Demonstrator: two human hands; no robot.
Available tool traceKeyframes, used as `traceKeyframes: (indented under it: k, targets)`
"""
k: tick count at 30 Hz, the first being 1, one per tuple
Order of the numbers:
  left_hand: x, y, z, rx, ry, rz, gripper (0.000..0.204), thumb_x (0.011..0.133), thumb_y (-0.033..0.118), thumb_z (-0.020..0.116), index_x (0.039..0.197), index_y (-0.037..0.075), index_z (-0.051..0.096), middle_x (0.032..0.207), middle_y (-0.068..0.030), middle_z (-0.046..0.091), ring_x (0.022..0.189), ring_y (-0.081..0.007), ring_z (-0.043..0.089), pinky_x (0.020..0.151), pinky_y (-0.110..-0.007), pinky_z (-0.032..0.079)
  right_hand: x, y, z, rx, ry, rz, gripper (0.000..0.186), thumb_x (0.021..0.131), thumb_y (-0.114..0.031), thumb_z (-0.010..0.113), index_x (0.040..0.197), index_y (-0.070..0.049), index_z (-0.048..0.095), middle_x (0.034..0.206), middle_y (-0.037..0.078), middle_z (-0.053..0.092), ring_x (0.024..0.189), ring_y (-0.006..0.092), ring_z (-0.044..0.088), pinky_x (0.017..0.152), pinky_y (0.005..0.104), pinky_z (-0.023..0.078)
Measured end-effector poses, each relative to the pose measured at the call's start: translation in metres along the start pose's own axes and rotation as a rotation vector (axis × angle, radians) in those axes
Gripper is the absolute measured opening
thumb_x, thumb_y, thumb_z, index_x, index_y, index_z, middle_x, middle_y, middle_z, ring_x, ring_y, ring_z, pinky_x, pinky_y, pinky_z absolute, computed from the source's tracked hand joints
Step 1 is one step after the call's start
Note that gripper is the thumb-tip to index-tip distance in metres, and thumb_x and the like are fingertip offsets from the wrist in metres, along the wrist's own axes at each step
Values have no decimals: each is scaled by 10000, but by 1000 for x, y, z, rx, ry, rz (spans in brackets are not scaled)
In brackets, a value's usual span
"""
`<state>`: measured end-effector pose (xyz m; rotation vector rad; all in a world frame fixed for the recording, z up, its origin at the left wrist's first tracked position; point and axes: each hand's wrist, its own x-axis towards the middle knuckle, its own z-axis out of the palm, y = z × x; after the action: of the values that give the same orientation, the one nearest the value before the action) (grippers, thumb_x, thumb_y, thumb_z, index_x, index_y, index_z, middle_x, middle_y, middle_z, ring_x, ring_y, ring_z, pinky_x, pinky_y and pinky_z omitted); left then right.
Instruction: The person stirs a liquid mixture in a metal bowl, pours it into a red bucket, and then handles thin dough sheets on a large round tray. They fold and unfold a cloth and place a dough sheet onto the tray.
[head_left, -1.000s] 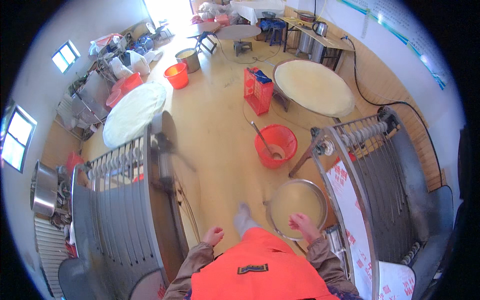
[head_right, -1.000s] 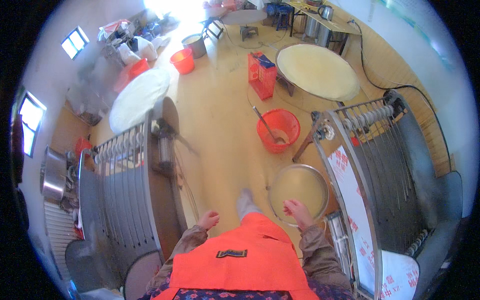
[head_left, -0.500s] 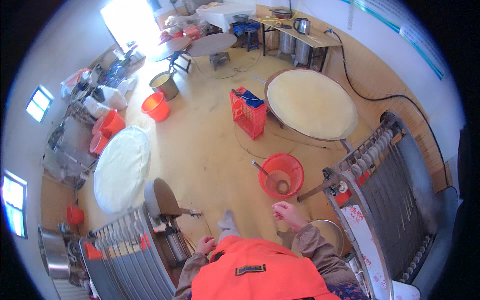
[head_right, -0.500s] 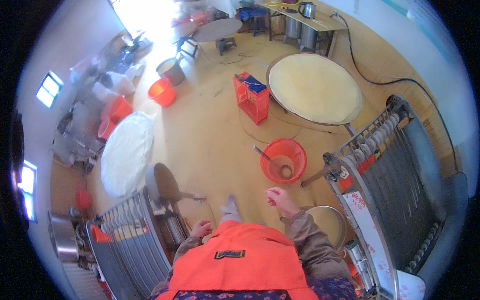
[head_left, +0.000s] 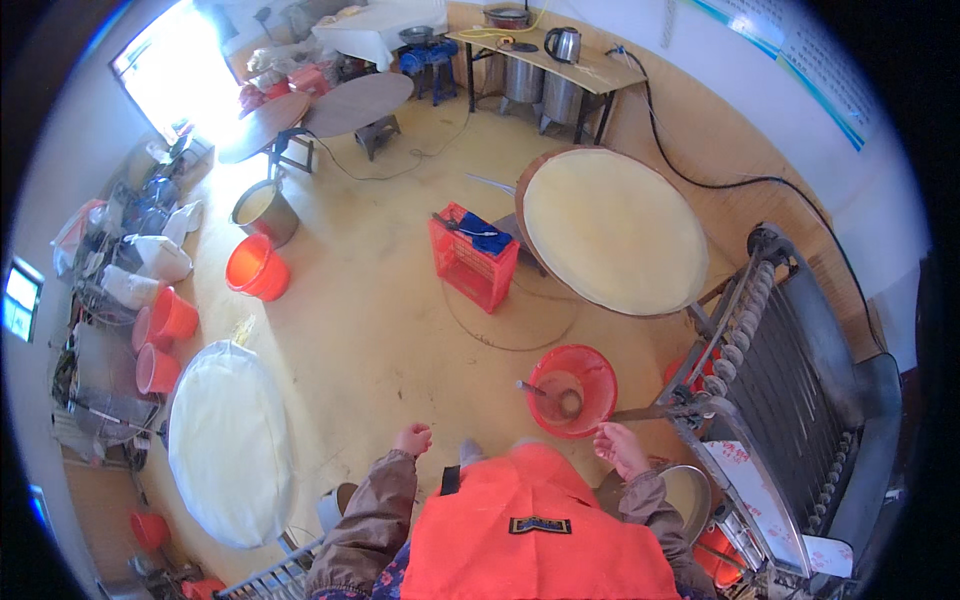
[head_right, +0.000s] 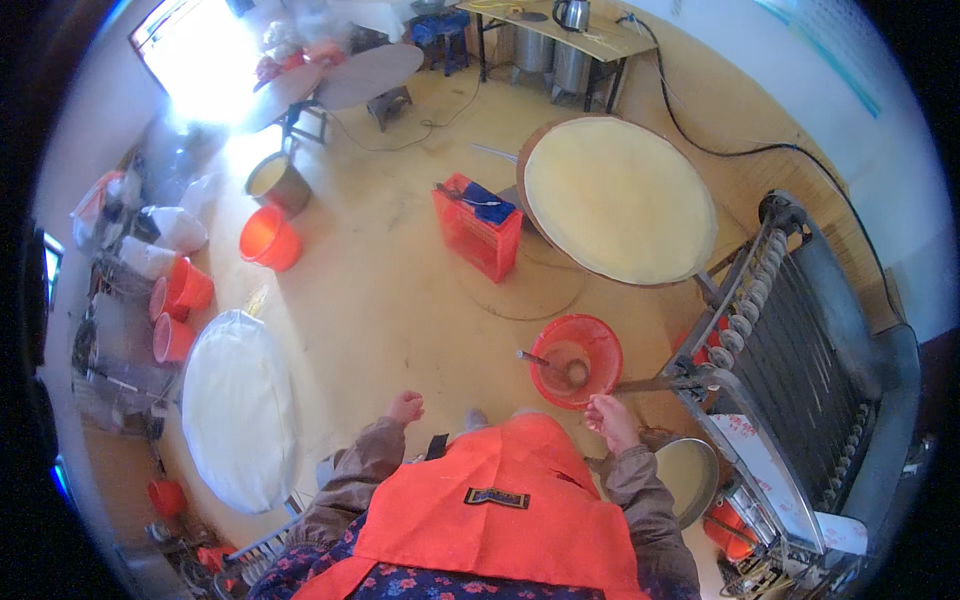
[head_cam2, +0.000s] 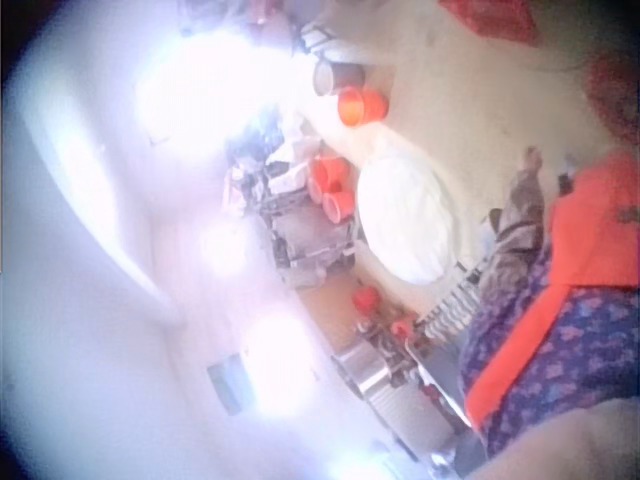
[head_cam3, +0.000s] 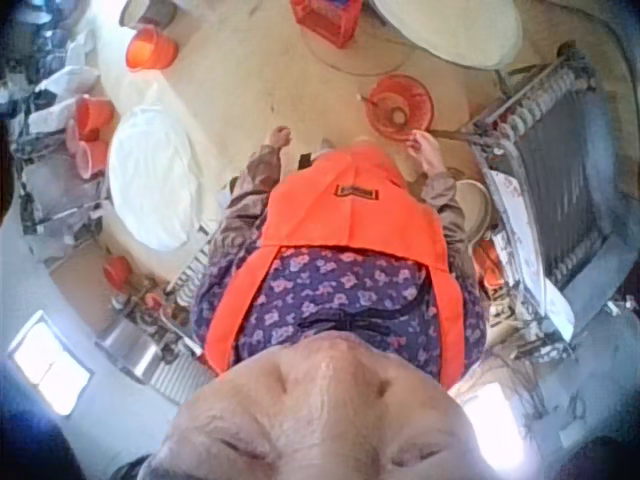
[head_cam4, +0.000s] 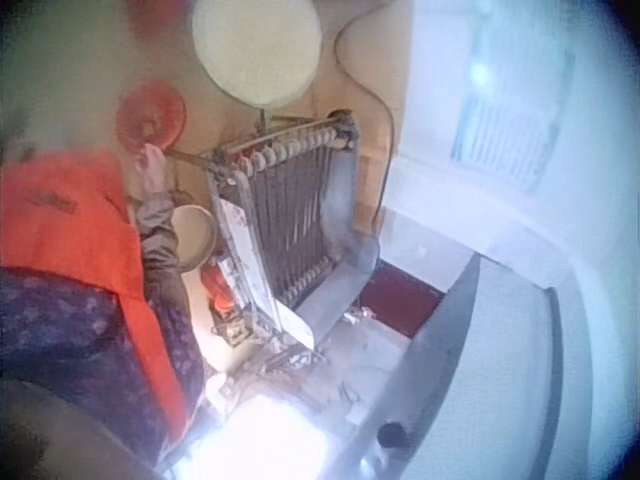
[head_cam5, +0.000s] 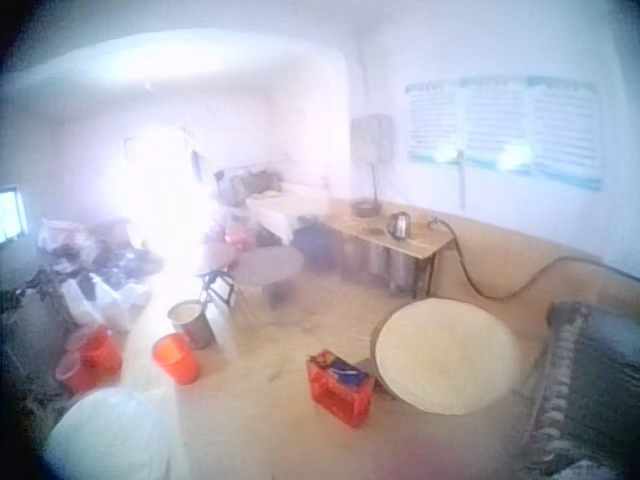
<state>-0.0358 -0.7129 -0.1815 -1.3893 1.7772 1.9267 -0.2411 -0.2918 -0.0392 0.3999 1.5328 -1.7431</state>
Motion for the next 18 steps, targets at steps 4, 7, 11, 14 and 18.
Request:
traceKeyframes:
  k: [4, 7, 11, 14, 18]
  targets:
    - [63, 59, 5, 112, -111, 34, 205, 835, 172, 604, 973, 21, 611, 750, -54, 625, 608, -140, 609, 502, -265, 482, 29, -11, 16, 91, 124, 31, 250, 935, -285, 545, 1083, -85, 567, 895, 29, 587, 785, 157, 602, 673, 315, 524]
    - [106, 96, 9, 172, -176, 30, 226, 832, 186, 614, 988, 22, 616, 747, -54, 630, 615, -144, 619, 501, -267, 487, 67, -25, 25, 234, 140, 63, 274, 938, -308, 539, 1109, -93, 552, 888, 32, 588, 781, 168, 601, 689, 330, 525]
    - [149, 140, 13, 235, -177, 23, 248, 831, 192, 625, 1009, 21, 616, 754, -59, 632, 627, -153, 631, 497, -275, 498, 145, -52, 39, 315, 167, 35, 309, 933, -360, 534, 1117, -112, 526, 926, 42, 566, 830, 179, 578, 734, 347, 509]
    - [168, 168, 4, 285, -200, -59, 244, 834, 182, 625, 1009, 13, 614, 760, -71, 632, 623, -154, 633, 496, -280, 508, 198, -72, 50, 438, 203, 66, 371, 920, -389, 549, 1164, -113, 502, 998, 67, 552, 889, 201, 561, 782, 370, 502]
    - [206, 206, -9, 212, -189, -99, 229, 840, 166, 617, 1012, 14, 612, 778, -80, 634, 624, -158, 636, 508, -287, 522, 271, -98, 58, 526, 272, 74, 500, 886, -433, 587, 1246, -107, 466, 1068, 98, 533, 951, 238, 545, 820, 396, 494]
